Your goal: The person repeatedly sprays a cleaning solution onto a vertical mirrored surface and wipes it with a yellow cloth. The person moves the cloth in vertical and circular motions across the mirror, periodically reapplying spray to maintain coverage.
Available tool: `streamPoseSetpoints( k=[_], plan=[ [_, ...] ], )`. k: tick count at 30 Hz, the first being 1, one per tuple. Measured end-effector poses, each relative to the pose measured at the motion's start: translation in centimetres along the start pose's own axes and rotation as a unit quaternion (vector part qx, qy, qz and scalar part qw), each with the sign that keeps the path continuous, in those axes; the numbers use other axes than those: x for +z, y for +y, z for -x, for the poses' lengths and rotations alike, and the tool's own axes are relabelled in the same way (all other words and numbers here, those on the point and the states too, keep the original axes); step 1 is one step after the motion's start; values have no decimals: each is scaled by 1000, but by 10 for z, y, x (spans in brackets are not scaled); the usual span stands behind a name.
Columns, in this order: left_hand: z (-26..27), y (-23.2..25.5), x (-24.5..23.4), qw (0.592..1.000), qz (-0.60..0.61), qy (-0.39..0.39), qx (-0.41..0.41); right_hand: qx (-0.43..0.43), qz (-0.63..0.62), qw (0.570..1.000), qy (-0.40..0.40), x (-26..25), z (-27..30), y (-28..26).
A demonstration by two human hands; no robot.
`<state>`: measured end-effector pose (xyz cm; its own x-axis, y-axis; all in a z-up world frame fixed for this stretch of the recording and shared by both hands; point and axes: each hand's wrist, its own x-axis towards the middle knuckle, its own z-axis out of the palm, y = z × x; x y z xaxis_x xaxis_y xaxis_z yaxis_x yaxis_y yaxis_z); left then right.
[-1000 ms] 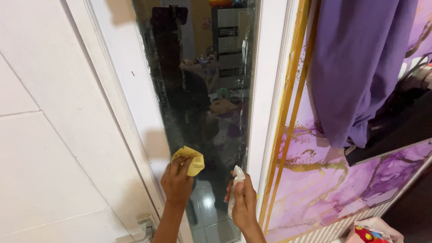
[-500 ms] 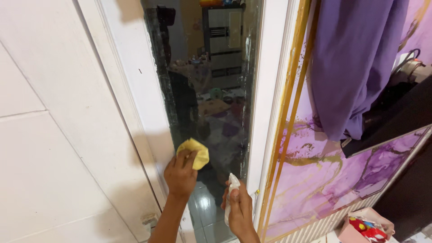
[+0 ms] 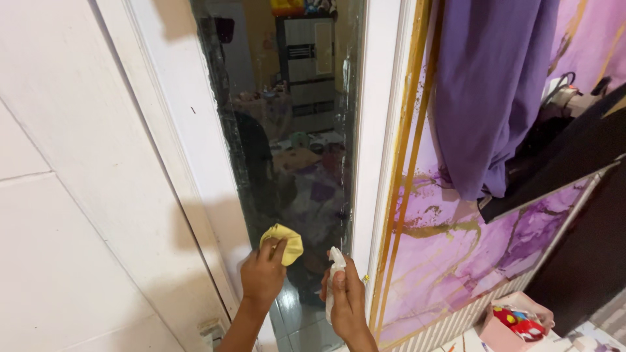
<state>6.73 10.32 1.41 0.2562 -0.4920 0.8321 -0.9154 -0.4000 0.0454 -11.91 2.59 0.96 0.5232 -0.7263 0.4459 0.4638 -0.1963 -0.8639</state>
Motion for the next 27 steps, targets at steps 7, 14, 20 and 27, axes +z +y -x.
streamPoseSetpoints(
  k=[7,14,20,27],
  plan=[
    [-59,11,-14,998,24,58,11,9,18,1000,-4,6,5,1],
    [-83,19,-22,997,33,64,25,-1,20,1000,-3,9,3,2],
    [-4,9,9,996,4,-78,46,7,28,1000,-8,7,7,7],
    [-65,18,-11,996,28,48,70,3,35,999,-10,11,8,5]
  ],
)
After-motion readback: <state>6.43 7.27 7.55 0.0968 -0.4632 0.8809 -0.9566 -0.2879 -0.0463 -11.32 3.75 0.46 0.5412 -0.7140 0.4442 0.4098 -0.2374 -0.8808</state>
